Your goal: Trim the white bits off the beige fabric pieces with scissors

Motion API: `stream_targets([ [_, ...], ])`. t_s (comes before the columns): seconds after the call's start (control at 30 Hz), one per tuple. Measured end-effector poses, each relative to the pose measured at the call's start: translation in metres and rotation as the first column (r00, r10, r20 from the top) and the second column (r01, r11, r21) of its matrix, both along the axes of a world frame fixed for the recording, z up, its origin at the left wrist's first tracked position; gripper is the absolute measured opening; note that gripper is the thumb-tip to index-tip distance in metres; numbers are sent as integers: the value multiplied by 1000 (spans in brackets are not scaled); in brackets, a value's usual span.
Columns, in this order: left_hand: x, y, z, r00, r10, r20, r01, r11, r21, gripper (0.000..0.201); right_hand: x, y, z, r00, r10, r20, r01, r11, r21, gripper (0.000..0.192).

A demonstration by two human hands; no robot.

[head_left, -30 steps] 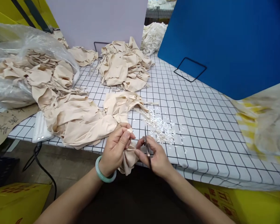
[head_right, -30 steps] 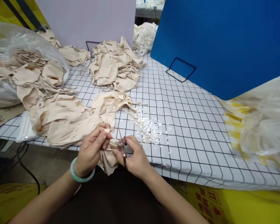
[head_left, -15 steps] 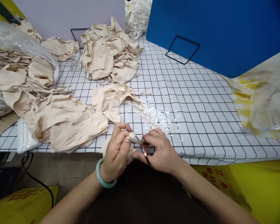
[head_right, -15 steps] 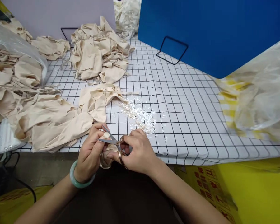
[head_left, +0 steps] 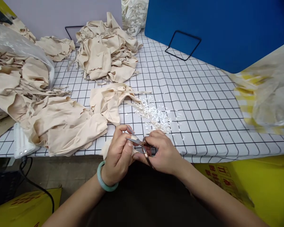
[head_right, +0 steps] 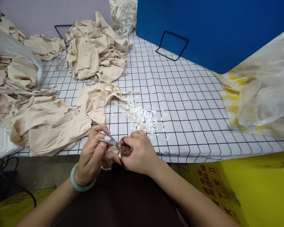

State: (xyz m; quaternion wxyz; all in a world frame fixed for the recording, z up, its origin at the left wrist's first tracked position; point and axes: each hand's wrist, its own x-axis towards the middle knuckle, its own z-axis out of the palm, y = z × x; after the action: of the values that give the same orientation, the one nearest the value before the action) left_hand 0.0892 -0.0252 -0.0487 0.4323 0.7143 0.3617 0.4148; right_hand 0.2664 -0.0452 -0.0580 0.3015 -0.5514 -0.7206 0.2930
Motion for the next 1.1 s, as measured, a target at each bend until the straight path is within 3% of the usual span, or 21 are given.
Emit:
stream_targets([
  [0.4,6,3,-2,998,-39,-54,43,997,70,24,5,-7,-5,999,-43,-6,43,999,-9,57],
  [0.67,28,10,-4,981,-154,-115,163,984,70,24,25,-24,-18,969,-238,70,236,971,41,61],
  [0.8,35,9,-11,979,-177,-97,179,984,22,23,27,-29,-26,951,-304,50,305,952,-15,65],
  [0.9,35,10,-11,984,-162,-80,159,987,-37,24,32,-30,-25,943,-332,7,329,932,-153,63],
  [1.0,20,17,-6,984,-134,-115,130,991,-44,26,40,-28,-16,936,-347,-54,322,910,-262,46],
  [1.1,-12,22,-7,961,59,-270,-32,994,103,21,38,-24,-10,952,-289,-104,255,931,-260,43],
])
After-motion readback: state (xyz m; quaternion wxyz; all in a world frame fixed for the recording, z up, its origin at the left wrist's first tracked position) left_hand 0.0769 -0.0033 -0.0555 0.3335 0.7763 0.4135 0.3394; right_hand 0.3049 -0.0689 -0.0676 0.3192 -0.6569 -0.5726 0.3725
